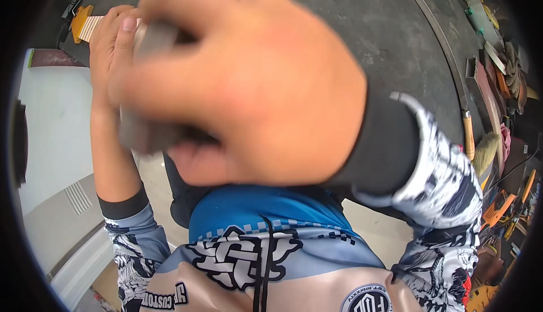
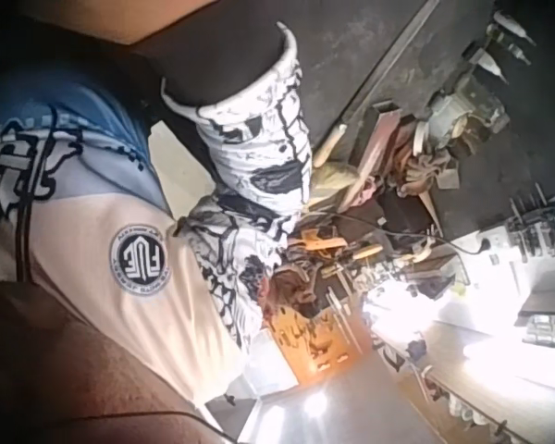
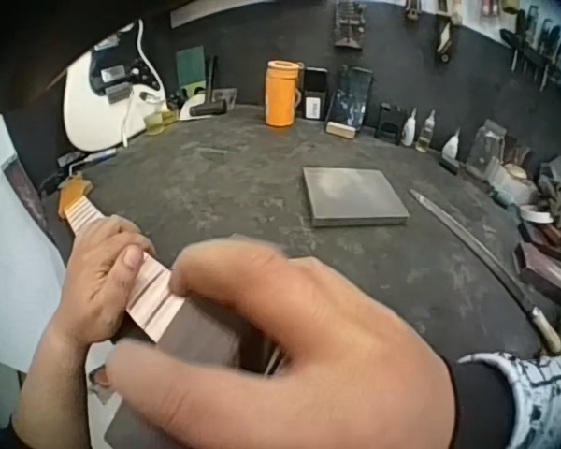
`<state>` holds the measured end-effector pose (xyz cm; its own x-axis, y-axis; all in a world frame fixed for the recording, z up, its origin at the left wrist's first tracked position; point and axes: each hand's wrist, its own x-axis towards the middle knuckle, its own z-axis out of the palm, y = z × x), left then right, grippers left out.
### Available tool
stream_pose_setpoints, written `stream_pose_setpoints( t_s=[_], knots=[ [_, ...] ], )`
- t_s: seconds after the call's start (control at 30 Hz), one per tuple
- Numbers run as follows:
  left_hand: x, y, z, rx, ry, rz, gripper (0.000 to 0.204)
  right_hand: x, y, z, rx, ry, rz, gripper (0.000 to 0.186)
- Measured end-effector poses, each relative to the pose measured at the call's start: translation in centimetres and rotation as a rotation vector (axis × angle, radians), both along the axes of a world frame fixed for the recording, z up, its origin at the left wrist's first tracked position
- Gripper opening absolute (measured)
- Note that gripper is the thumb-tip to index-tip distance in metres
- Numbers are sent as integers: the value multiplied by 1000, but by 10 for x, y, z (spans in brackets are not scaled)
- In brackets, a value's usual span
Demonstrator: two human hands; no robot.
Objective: Use a sanding block to smooth the frets on a guitar neck.
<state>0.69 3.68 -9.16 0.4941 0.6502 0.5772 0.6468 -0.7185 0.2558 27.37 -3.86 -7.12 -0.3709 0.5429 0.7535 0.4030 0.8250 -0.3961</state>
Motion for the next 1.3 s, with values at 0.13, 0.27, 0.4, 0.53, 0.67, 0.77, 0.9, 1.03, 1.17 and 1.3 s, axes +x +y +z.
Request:
stream_pose_setpoints(
  t_s=[0.13,0.27,0.4,0.53,0.67,0.77,0.9,1.03,1.17,1.3],
  knots=[
    [-4,7,-4,88,-44,-94,32,42,4,47,-434,-65,-324,47],
    [3,-2,3,-2,31,-23,42,77,29,16,-258,6,-232,47],
    [6,-3,3,-12,40,0,43,92,36,11,-19,-279,-213,47],
    [6,-2,2,-16,57,-11,43,77,24,10,-80,-145,-180,48],
    [2,-1,-1,21,-29,-69,33,40,-6,12,-90,-136,-159,48],
    [7,1,0,33,-56,-88,32,13,-24,23,-89,-154,-180,48],
    [11,3,0,21,-72,-83,33,25,-20,26,-84,-163,-192,48],
    [5,5,-3,78,-50,-113,32,23,-20,26,-77,-174,-184,48],
    [7,5,-2,78,-54,-104,33,24,4,23,-78,-174,-197,48],
    [6,2,-5,48,-82,-70,33,19,-13,23,-80,-181,-201,48]
  ],
)
